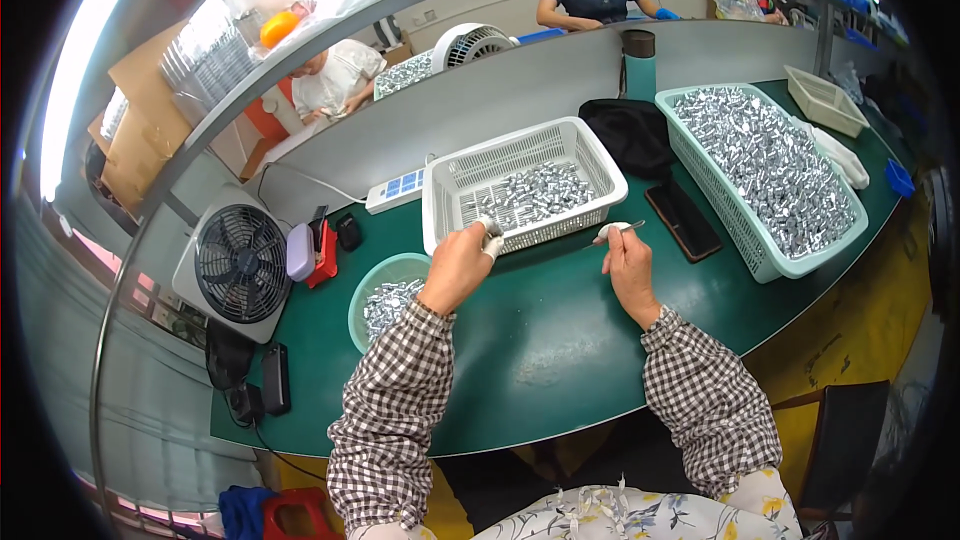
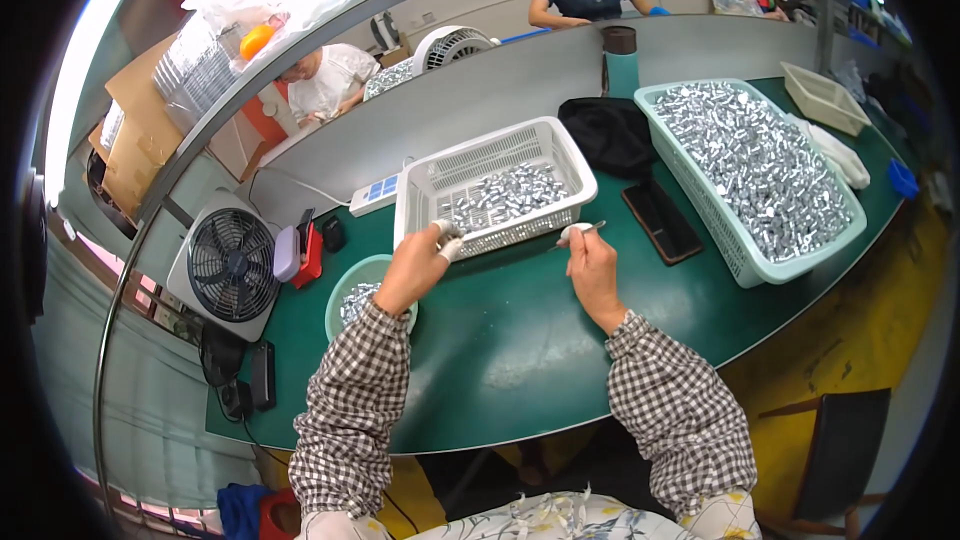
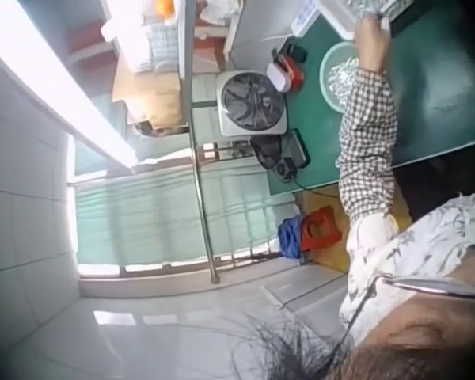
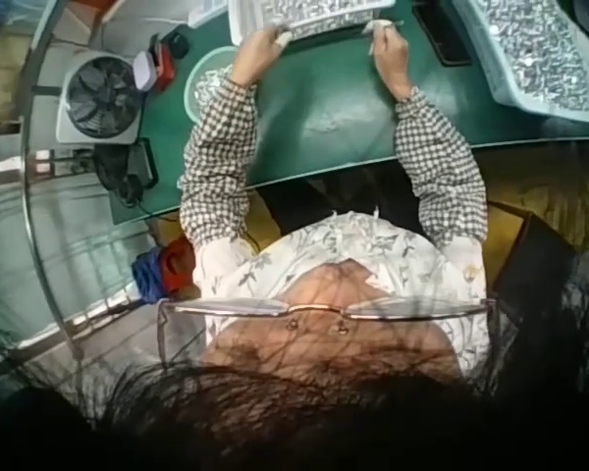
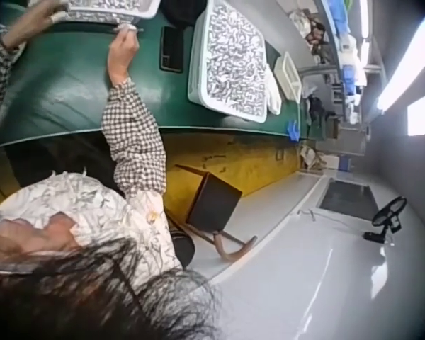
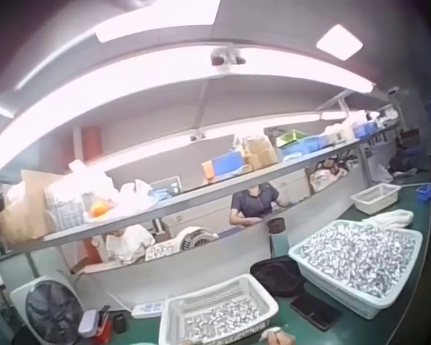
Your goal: The person is inspecting and sorting small metal components at a factory workstation.
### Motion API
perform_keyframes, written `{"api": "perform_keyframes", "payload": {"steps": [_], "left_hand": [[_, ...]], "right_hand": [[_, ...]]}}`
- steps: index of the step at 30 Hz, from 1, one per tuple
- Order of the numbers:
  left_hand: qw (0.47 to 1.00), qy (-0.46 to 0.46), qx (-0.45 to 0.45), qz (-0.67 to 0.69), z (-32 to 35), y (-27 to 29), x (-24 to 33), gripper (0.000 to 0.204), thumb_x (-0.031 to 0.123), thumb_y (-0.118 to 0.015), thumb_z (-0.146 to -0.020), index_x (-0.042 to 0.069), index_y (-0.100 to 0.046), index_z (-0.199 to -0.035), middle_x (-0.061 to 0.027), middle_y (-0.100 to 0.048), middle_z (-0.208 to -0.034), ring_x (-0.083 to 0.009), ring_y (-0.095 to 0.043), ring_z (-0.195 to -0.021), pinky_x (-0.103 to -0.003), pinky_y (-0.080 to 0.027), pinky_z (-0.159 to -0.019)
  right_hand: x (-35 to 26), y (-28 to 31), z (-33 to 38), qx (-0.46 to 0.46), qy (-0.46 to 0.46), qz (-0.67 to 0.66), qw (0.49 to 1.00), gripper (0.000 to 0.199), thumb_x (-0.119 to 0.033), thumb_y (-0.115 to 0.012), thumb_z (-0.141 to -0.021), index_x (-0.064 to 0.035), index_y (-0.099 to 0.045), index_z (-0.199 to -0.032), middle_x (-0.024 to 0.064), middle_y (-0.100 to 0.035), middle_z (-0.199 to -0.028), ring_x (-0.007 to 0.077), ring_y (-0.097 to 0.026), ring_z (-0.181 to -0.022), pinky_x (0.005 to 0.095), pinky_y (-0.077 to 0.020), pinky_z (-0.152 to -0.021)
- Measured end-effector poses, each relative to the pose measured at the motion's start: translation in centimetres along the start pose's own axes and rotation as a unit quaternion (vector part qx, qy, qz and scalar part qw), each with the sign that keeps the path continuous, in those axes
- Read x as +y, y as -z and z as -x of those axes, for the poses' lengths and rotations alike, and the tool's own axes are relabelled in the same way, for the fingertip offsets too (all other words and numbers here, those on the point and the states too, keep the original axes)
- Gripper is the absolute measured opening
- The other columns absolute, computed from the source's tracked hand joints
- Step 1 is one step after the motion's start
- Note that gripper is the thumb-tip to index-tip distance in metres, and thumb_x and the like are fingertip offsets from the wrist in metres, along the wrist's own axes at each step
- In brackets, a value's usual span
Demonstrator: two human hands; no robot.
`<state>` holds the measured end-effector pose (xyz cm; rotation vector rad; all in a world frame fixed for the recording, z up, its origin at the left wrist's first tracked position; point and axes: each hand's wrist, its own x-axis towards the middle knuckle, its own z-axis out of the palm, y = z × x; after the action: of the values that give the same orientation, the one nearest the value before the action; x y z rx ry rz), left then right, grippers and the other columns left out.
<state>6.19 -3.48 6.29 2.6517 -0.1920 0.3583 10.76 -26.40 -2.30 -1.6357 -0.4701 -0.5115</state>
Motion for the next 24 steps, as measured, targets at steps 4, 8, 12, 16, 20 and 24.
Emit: {"api": "perform_keyframes", "payload": {"steps": [4,8,12,16,20,24], "left_hand": [[0.998,0.062,-0.005,-0.017,-2.8,0.5,-0.7,0.021,0.019,-0.060,-0.080,0.002,-0.062,-0.093,-0.0189,-0.062,-0.077,-0.0337,-0.059,-0.074,-0.037,-0.046,-0.069],[0.997,0.069,0.010,-0.040,-5.0,-1.3,-4.3,0.026,0.018,-0.057,-0.083,0.004,-0.059,-0.105,-0.0193,-0.061,-0.090,-0.0312,-0.059,-0.081,-0.035,-0.045,-0.072],[0.951,-0.078,0.257,0.151,-5.3,2.5,-2.8,0.037,0.018,-0.051,-0.088,0.000,-0.046,-0.120,-0.0209,-0.050,-0.120,-0.0298,-0.055,-0.101,-0.038,-0.043,-0.081],[0.841,-0.083,0.384,0.372,2.0,11.4,1.1,0.038,0.022,-0.035,-0.094,0.006,-0.038,-0.129,0.0000,-0.046,-0.067,-0.0034,-0.034,-0.047,-0.017,-0.027,-0.038],[0.660,-0.166,0.639,0.359,8.3,16.0,7.6,0.052,0.041,-0.035,-0.092,-0.003,-0.045,-0.117,-0.0016,-0.040,-0.068,-0.0074,-0.026,-0.053,-0.019,-0.019,-0.045],[0.645,-0.431,0.565,0.280,15.1,19.2,10.4,0.045,0.042,-0.037,-0.093,0.011,-0.037,-0.126,-0.0046,-0.046,-0.098,-0.0134,-0.046,-0.062,-0.023,-0.040,-0.050]], "right_hand": [[0.5,-0.2,-0.2,-0.001,-0.022,0.007,1.000,0.024,-0.016,-0.041,-0.094,0.0013,-0.053,-0.081,0.0064,-0.061,-0.073,0.0085,-0.047,-0.042,0.0226,-0.0369,-0.039],[1.2,-0.8,-1.0,0.008,-0.034,0.008,0.999,0.024,-0.015,-0.042,-0.094,0.0013,-0.052,-0.080,0.0068,-0.061,-0.071,0.0092,-0.047,-0.042,0.0234,-0.0371,-0.039],[1.9,-0.6,-1.0,0.027,-0.057,0.004,0.998,0.023,-0.015,-0.043,-0.093,0.0014,-0.053,-0.080,0.0070,-0.061,-0.069,0.0101,-0.048,-0.041,0.0242,-0.0371,-0.038],[1.8,-0.6,-1.3,0.031,-0.058,0.015,0.998,0.024,-0.016,-0.041,-0.094,0.0018,-0.053,-0.081,0.0066,-0.061,-0.070,0.0085,-0.046,-0.041,0.0229,-0.0365,-0.038],[2.8,-0.6,-0.7,0.021,-0.119,-0.015,0.993,0.025,-0.016,-0.041,-0.094,0.0014,-0.053,-0.080,0.0064,-0.061,-0.069,0.0086,-0.046,-0.040,0.0227,-0.0364,-0.038],[2.4,0.2,-1.0,0.001,-0.205,-0.155,0.967,0.026,-0.019,-0.042,-0.093,0.0003,-0.052,-0.078,0.0068,-0.059,-0.066,0.0096,-0.047,-0.040,0.0231,-0.0367,-0.037]]}}
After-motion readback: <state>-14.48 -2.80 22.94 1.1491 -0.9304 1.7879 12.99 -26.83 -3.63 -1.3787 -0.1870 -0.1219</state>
